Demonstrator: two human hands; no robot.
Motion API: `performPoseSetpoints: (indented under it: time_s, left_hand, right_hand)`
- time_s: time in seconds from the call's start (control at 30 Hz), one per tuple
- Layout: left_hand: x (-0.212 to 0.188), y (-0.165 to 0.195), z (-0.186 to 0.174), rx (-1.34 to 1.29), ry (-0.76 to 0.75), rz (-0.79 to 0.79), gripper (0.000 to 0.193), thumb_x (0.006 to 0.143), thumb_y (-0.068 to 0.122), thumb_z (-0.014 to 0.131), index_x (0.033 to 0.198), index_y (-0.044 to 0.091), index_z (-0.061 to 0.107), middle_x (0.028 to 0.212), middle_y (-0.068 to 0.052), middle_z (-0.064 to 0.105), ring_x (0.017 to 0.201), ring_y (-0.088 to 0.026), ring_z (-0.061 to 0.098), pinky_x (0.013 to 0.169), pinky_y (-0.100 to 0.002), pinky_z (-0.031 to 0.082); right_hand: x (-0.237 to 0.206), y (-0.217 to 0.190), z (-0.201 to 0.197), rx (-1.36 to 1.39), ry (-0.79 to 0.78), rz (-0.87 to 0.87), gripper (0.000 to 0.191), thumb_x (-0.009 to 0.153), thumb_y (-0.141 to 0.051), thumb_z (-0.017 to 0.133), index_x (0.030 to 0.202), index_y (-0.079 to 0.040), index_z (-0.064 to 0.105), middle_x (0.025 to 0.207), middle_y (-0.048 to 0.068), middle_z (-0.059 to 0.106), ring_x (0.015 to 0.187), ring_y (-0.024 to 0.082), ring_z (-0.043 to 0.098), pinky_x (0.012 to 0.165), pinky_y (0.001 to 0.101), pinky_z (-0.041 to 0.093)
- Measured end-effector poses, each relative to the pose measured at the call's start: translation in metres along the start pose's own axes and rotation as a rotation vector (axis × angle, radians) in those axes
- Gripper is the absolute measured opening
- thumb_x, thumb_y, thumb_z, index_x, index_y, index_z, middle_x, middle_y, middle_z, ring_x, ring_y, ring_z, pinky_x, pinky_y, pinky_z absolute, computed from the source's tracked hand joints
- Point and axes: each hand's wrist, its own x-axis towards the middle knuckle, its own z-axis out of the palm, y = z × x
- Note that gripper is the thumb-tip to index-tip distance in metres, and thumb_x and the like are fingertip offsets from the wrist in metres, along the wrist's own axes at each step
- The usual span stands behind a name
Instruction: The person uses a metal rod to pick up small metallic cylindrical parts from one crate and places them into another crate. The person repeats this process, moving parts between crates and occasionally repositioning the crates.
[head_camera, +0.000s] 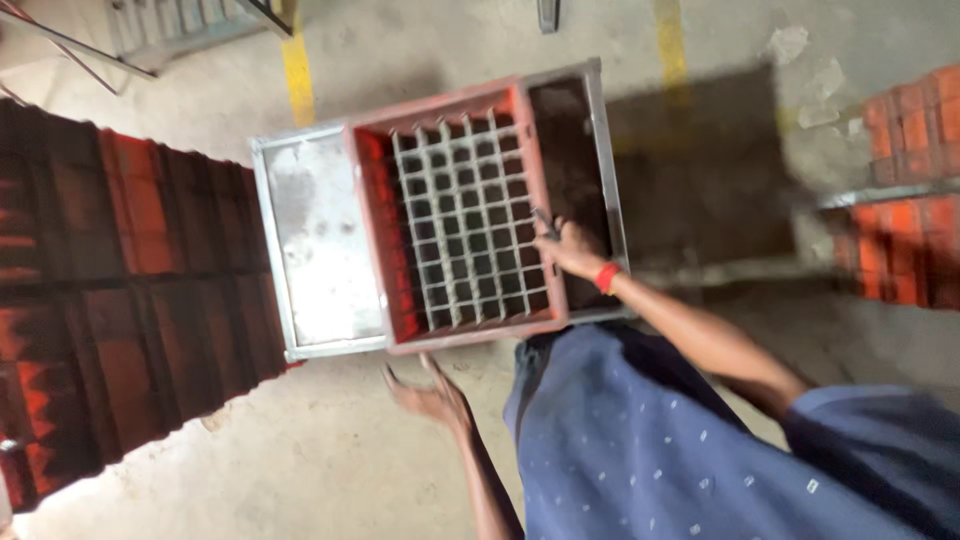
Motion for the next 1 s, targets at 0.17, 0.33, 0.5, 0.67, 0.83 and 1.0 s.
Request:
performPoseSetpoints:
  time_s: [0.17,0.33,0.5,0.67,0.83,1.0]
  left_hand:
    - [0.026,0.051,0.049,-0.274,-0.271,-0.173,0.06,0.093,0.024,0.067,0.143,-0.006,0.052,0.136,-0.029,0.059,0.123,-0.04,0.058,0.105,-0.048,0.044]
    - [0.009,0.057,0.06,-0.323,-0.306,-0.081,0.048,0.092,0.011,0.061,0.136,-0.006,0.059,0.125,-0.027,0.069,0.112,-0.036,0.068,0.098,-0.044,0.05]
    - [0.01,0.056,0.061,-0.381,-0.302,-0.097,0.049,0.093,0.013,0.059,0.138,-0.006,0.058,0.129,-0.027,0.069,0.116,-0.035,0.067,0.104,-0.044,0.049]
    - [0.005,0.046,0.053,-0.391,-0.278,-0.101,0.064,0.102,0.023,0.064,0.151,-0.007,0.036,0.147,-0.031,0.044,0.134,-0.04,0.046,0.107,-0.046,0.041]
    - [-0.023,-0.001,0.029,-0.773,-0.139,-0.729,0.059,0.103,0.044,0.057,0.137,-0.003,0.052,0.136,-0.024,0.059,0.123,-0.038,0.056,0.105,-0.056,0.047]
    - [-0.059,-0.012,0.024,-1.063,-0.68,-1.347,0.063,0.1,0.062,0.044,0.139,0.013,0.054,0.137,-0.013,0.061,0.122,-0.033,0.058,0.107,-0.048,0.043]
  right_hand:
    - [-0.005,0.054,-0.052,0.111,0.093,-0.001,0.04,0.084,-0.043,0.072,0.082,-0.007,0.054,0.068,0.004,0.054,0.063,0.019,0.058,0.06,0.0412,0.05]
    - [-0.005,0.073,-0.069,0.058,0.092,0.045,0.038,0.085,-0.04,0.07,0.081,-0.006,0.054,0.066,0.005,0.052,0.062,0.018,0.056,0.06,0.0409,0.047]
    - [-0.008,0.06,-0.071,0.102,0.078,0.037,0.033,0.085,-0.038,0.069,0.087,-0.007,0.058,0.067,0.005,0.057,0.061,0.018,0.059,0.058,0.0404,0.048]
    - [-0.027,0.055,-0.074,-0.025,0.268,-0.024,0.037,0.094,-0.045,0.069,0.092,-0.008,0.066,0.068,0.006,0.059,0.063,0.018,0.059,0.063,0.0383,0.048]
    - [-0.067,0.087,-0.084,0.409,0.482,0.254,0.056,0.097,-0.063,0.063,0.101,-0.008,0.073,0.073,0.002,0.065,0.067,0.013,0.06,0.061,0.0348,0.047]
    - [-0.085,0.111,-0.068,0.454,0.398,0.445,0.062,0.099,-0.062,0.063,0.111,-0.001,0.064,0.072,-0.001,0.064,0.066,0.014,0.062,0.057,0.0326,0.05]
